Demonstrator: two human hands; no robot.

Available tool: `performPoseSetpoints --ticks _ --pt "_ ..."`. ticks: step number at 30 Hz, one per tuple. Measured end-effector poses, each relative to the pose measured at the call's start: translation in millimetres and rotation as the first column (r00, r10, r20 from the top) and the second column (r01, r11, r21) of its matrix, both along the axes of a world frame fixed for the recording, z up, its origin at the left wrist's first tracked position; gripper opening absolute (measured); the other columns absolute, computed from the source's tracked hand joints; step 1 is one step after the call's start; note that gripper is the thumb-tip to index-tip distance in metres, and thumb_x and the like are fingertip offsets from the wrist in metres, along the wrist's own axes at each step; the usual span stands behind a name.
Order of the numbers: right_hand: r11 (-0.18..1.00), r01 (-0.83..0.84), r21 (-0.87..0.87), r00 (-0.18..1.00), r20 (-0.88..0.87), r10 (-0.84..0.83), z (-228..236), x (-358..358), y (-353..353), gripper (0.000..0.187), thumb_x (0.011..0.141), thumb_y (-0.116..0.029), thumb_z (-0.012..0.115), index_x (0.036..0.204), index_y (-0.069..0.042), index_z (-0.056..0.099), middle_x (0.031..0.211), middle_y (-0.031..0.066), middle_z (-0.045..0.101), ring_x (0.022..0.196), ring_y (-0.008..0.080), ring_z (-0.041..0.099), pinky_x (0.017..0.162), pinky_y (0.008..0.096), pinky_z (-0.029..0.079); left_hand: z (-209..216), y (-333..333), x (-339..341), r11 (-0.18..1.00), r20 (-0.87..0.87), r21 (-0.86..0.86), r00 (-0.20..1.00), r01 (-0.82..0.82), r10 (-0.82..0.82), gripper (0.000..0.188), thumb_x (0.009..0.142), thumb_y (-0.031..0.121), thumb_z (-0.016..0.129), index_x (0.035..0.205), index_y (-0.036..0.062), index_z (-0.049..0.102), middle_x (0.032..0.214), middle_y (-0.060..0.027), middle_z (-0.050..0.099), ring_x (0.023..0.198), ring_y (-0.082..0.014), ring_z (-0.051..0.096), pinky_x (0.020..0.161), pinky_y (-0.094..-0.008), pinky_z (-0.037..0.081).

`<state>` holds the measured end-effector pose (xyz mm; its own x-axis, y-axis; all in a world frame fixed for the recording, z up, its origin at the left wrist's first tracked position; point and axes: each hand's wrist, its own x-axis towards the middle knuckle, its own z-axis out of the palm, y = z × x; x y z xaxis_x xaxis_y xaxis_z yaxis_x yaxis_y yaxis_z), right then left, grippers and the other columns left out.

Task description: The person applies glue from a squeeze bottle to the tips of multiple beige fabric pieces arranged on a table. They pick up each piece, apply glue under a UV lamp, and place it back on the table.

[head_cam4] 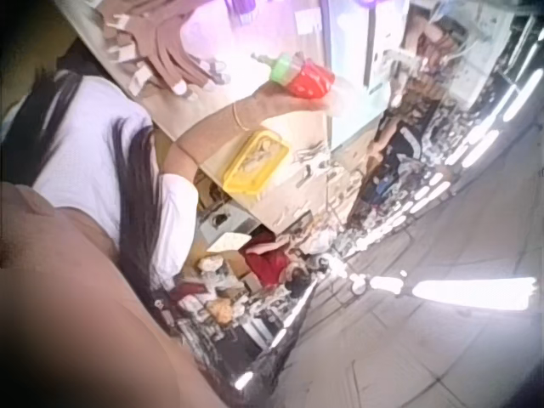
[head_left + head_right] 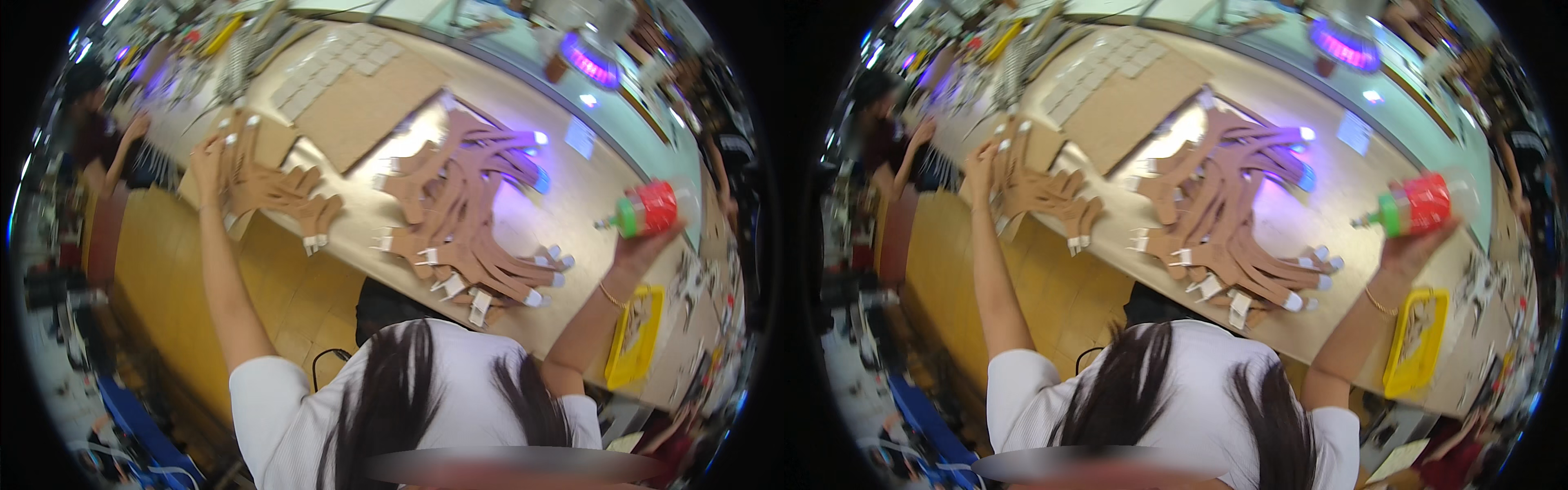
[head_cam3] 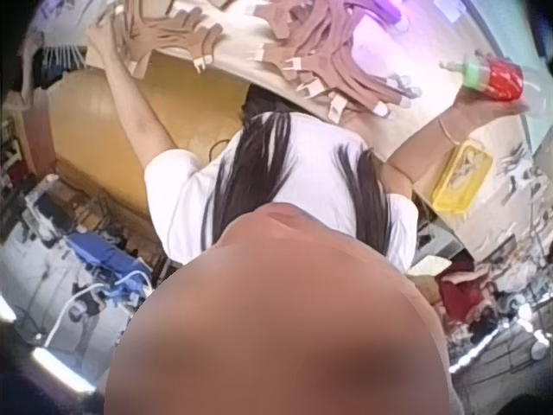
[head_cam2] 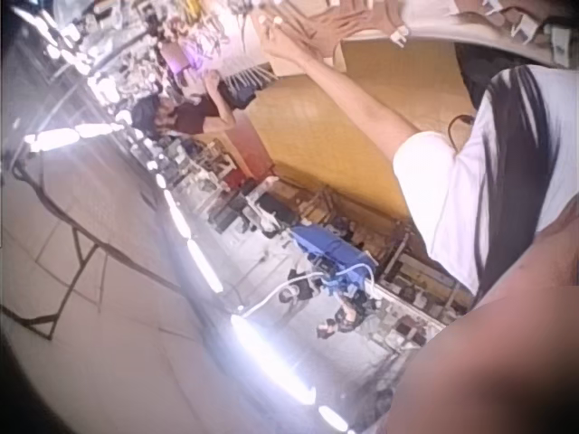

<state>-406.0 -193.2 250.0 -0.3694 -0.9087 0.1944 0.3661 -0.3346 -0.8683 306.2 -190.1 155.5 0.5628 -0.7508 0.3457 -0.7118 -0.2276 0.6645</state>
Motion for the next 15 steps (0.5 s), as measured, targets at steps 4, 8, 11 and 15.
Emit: performPoseSetpoints --ticks 4,8,11,15 --pt "1.0 -0.008 0.019 0.998 0.069 0.007 -4 11 0 0.082 0.079 -0.069 0.053 0.126 -0.003 0.046 0.111 0.0122 0.059 0.095 0.0283 0.06 0.084 0.0466 0.051 49 -48 -117 0.935 0.145 -0.041 0.928 0.353 -0.344 0.027 0.082 0.019 0.066 0.102 0.002 0.068 0.1 -0.0099 0.064 0.078 -0.0183 0.057 0.07 -0.0313 0.046" --pt "1.0 0.014 0.003 0.996 0.091 -0.014 -1 22 5 0.081 0.079 -0.068 0.053 0.121 0.001 0.047 0.105 0.0127 0.059 0.092 0.0263 0.061 0.083 0.0433 0.052 68 -100 -267 0.58 0.097 0.027 0.575 0.814 -0.812 0.024 0.083 0.018 0.065 0.102 0.0025 0.067 0.099 -0.0097 0.063 0.085 -0.0211 0.06 0.075 -0.032 0.047" --pt "0.998 0.05 0.032 0.996 0.071 -0.052 3 13 15 0.082 0.08 -0.069 0.051 0.119 0.002 0.048 0.097 0.0136 0.06 0.088 0.0251 0.062 0.078 0.0394 0.054 57 -132 -365 0.33 0.055 0.23 0.327 0.915 -0.944 0.022 0.082 0.014 0.065 0.099 0.0014 0.067 0.103 -0.0139 0.062 0.09 -0.0283 0.06 0.078 -0.036 0.048" --pt "0.99 0.13 0.056 0.989 0.064 -0.133 4 -16 34 0.08 0.081 -0.068 0.051 0.123 0.001 0.044 0.104 0.0122 0.058 0.091 0.0239 0.061 0.082 0.043 0.054 28 -173 -441 0.264 0.091 0.496 0.253 0.827 -0.963 0.02 0.077 0.015 0.068 0.092 0.002 0.07 0.088 -0.0153 0.066 0.082 -0.0311 0.062 0.076 -0.0364 0.05"
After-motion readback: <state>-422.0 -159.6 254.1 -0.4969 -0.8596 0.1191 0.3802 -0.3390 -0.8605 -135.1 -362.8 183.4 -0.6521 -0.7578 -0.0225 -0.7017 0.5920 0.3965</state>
